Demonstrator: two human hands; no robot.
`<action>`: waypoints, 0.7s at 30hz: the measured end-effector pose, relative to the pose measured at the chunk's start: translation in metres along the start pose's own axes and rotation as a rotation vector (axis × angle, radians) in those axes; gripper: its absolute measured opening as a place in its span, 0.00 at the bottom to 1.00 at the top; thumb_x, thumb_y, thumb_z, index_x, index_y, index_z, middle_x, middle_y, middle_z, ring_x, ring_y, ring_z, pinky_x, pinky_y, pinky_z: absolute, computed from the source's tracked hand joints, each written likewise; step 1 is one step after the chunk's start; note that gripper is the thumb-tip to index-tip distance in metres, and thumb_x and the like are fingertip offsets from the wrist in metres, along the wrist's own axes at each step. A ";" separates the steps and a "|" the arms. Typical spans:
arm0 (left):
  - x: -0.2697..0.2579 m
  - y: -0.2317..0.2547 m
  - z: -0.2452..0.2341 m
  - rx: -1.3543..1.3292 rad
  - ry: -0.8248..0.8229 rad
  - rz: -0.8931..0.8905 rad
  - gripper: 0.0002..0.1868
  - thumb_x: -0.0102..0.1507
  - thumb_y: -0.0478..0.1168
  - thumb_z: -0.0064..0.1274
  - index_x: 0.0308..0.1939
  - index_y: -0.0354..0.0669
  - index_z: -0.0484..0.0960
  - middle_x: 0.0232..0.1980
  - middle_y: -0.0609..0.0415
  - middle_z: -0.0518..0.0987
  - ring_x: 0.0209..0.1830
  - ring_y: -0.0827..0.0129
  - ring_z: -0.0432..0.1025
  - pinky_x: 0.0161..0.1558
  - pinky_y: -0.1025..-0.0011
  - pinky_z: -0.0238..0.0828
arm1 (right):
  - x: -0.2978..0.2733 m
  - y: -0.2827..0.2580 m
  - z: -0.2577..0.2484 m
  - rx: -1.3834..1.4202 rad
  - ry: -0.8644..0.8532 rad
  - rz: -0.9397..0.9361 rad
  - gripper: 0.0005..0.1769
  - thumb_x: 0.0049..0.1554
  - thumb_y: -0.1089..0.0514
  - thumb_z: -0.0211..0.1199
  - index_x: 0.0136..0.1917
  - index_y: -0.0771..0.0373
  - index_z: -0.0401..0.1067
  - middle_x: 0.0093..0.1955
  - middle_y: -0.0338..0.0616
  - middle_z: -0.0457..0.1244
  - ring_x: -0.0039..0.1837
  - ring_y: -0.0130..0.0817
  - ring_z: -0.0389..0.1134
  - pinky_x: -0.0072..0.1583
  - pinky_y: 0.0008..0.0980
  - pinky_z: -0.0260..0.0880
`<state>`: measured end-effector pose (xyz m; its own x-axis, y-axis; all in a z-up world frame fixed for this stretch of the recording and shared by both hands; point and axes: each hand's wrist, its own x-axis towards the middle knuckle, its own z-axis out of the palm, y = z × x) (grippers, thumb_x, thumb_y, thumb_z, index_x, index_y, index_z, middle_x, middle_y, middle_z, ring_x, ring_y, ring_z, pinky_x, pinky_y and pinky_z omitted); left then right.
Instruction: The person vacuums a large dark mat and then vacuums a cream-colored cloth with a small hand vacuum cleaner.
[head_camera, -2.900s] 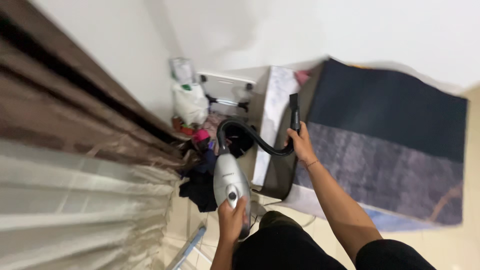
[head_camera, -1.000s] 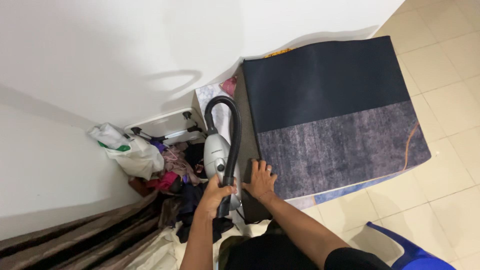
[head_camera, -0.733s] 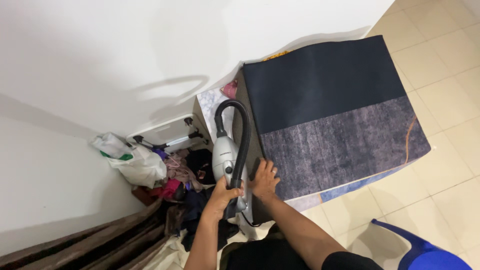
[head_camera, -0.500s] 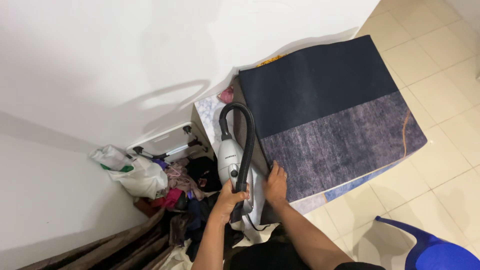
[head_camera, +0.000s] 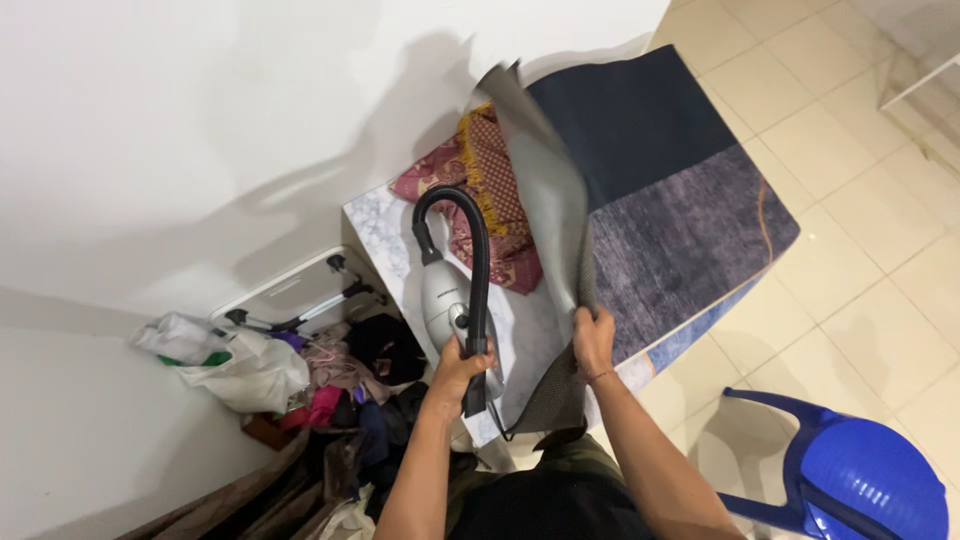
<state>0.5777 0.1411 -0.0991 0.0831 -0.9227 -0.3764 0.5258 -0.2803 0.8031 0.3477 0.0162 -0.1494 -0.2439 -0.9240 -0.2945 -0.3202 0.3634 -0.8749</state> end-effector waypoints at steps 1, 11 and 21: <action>0.006 -0.002 0.004 0.002 -0.008 -0.002 0.19 0.52 0.35 0.61 0.46 0.37 0.76 0.36 0.53 0.77 0.37 0.67 0.75 0.45 0.68 0.74 | 0.000 -0.009 -0.005 0.002 0.008 0.001 0.19 0.58 0.56 0.57 0.52 0.75 0.75 0.39 0.59 0.67 0.41 0.43 0.67 0.46 0.47 0.67; 0.031 -0.002 0.045 -0.014 -0.026 -0.005 0.20 0.53 0.34 0.62 0.49 0.38 0.76 0.42 0.55 0.79 0.38 0.71 0.74 0.43 0.71 0.74 | -0.001 -0.047 -0.047 0.107 -0.170 -0.068 0.30 0.50 0.49 0.72 0.56 0.77 0.72 0.47 0.55 0.71 0.44 0.39 0.71 0.47 0.36 0.72; 0.045 -0.010 0.072 0.388 0.533 -0.064 0.26 0.60 0.55 0.60 0.49 0.35 0.79 0.40 0.47 0.83 0.39 0.62 0.78 0.41 0.65 0.74 | 0.020 -0.023 -0.040 0.112 -0.307 -0.139 0.29 0.51 0.48 0.71 0.51 0.79 0.75 0.43 0.51 0.71 0.43 0.35 0.71 0.46 0.34 0.73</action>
<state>0.5151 0.0829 -0.0903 0.5214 -0.6718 -0.5262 0.2092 -0.4972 0.8420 0.3132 -0.0058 -0.1201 0.0873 -0.9626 -0.2566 -0.2241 0.2320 -0.9466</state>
